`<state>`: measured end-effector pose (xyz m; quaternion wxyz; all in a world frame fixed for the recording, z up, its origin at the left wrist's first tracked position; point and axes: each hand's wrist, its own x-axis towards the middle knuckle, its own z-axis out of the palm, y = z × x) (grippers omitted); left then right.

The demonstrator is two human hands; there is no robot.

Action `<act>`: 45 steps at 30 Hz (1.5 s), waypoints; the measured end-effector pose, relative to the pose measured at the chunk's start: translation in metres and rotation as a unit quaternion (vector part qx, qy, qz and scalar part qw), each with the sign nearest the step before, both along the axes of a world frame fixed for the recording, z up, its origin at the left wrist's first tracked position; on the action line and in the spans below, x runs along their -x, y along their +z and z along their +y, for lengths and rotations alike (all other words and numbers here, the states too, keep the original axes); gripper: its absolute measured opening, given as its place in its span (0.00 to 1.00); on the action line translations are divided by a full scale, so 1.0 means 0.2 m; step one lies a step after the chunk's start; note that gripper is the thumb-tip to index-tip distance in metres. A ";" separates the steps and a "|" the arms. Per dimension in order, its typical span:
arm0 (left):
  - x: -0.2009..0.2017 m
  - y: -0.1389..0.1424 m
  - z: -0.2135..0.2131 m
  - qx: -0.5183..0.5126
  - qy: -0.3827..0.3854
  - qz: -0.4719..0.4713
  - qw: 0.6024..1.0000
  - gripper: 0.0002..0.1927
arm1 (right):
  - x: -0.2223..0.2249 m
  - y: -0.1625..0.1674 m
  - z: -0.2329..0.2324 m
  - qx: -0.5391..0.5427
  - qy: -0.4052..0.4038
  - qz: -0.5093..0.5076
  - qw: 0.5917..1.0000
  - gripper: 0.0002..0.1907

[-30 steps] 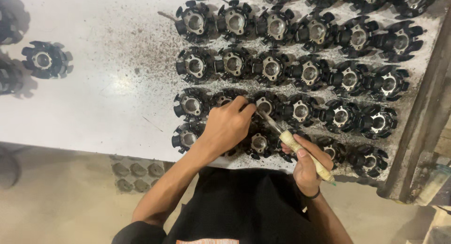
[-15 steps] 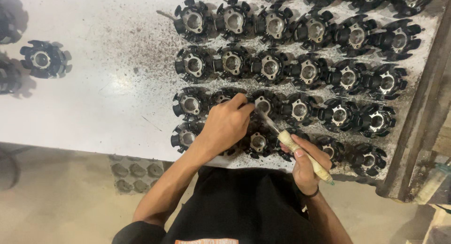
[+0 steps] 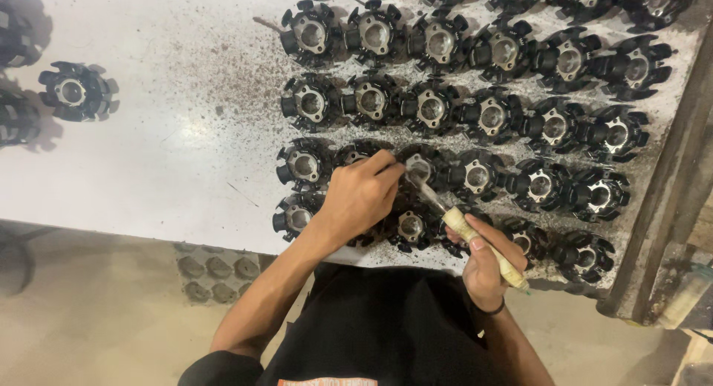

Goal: The person uses a soldering iron to solder each black rotor-like component arranged in rows on a workbench, working through them one at a time and moving finished pieces aside while continuing along the rows.

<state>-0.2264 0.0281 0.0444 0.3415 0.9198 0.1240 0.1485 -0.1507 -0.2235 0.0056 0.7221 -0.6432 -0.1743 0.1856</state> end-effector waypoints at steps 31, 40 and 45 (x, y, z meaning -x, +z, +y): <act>-0.31 -0.11 0.17 -0.059 0.057 -0.079 0.993 0.13 | -0.34 0.03 0.32 -0.033 -0.019 0.038 0.999 0.16; -0.32 -0.09 0.15 -0.056 0.099 -0.030 0.993 0.09 | -0.33 0.03 0.32 -0.032 -0.015 0.019 0.999 0.16; -0.35 -0.07 0.17 -0.067 0.065 -0.018 0.995 0.07 | -0.34 0.04 0.32 -0.025 0.001 0.020 0.999 0.16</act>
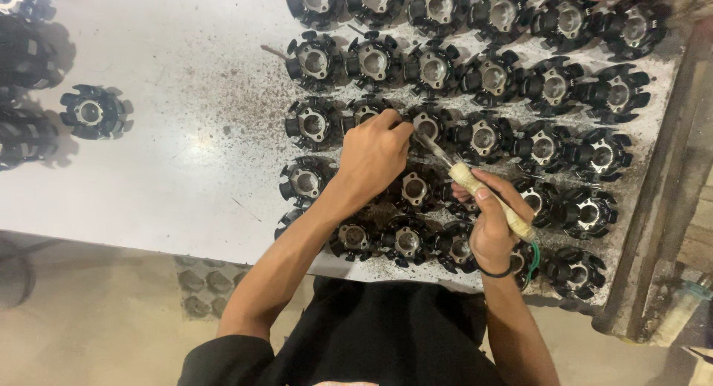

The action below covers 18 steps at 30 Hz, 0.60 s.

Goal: The person uses a soldering iron to solder each black rotor-like component arranged in rows on a workbench, working through them one at a time and moving finished pieces aside while continuing along the rows.

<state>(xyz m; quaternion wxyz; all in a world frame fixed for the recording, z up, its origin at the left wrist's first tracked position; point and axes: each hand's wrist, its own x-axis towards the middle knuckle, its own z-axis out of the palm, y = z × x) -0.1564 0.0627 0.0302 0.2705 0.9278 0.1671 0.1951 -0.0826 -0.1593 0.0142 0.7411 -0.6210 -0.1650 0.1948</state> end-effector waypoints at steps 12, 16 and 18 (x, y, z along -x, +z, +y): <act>0.00 0.05 0.01 0.024 -0.018 0.033 0.999 0.10 | 0.02 -0.01 0.01 0.001 -0.021 -0.008 1.000 0.15; -0.01 0.02 0.01 0.023 -0.019 0.021 0.999 0.09 | 0.01 -0.01 0.01 0.050 -0.006 -0.024 0.998 0.15; -0.01 0.02 0.01 0.026 -0.016 0.041 0.999 0.09 | 0.01 -0.02 0.01 0.016 -0.014 -0.026 0.999 0.15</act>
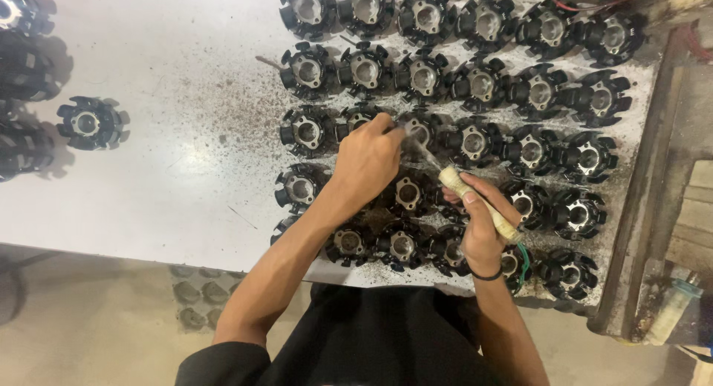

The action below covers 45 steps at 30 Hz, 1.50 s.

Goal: The person uses a soldering iron to solder each black rotor-like component arranged in rows on a workbench, working through them one at a time and moving finished pieces aside while continuing along the rows.

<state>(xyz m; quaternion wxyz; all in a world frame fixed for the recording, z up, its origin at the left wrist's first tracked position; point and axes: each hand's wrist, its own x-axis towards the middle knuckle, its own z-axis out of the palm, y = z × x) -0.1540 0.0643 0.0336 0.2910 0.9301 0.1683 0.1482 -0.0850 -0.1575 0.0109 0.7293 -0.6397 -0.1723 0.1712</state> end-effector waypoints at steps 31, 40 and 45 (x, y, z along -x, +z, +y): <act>0.01 0.21 0.03 -0.034 -0.022 0.028 0.999 0.07 | -0.27 0.15 -0.05 -0.127 0.012 -0.051 0.991 0.15; -0.24 0.54 0.21 -0.140 0.036 -0.245 0.959 0.14 | -0.43 0.04 0.24 -0.027 0.085 0.016 0.996 0.16; -0.28 0.10 0.24 -0.082 0.045 -0.077 0.993 0.18 | -0.44 0.01 0.24 -0.013 0.100 -0.013 0.995 0.16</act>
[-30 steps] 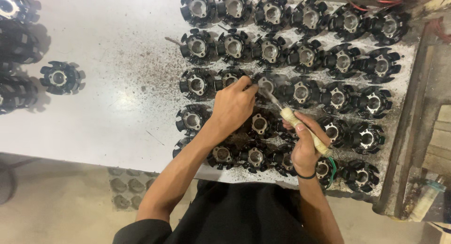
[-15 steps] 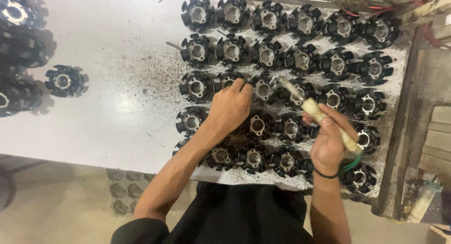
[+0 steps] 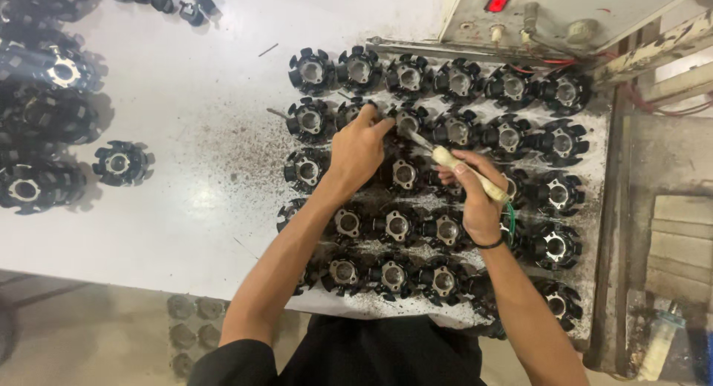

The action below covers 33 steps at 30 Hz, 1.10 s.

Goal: The person uses a soldering iron to solder each black rotor-like component arranged in rows on a workbench, working through them one at a time and moving finished pieces aside while continuing along the rows.

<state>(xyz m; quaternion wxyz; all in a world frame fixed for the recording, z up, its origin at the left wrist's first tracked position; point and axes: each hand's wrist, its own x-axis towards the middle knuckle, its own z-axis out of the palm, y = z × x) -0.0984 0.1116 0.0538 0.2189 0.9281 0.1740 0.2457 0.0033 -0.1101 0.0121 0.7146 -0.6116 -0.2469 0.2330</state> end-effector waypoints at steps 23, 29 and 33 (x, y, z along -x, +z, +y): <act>-0.06 -0.13 0.06 0.070 -0.032 0.050 0.996 0.05 | -0.01 0.01 0.02 0.030 -0.005 0.024 0.999 0.16; -0.07 -0.17 0.09 0.077 -0.041 0.023 0.996 0.06 | -0.01 0.01 0.02 0.025 -0.003 0.018 1.000 0.16; -0.07 -0.18 0.07 0.050 -0.036 0.018 0.998 0.05 | -0.01 0.00 0.01 0.009 -0.004 0.011 1.000 0.16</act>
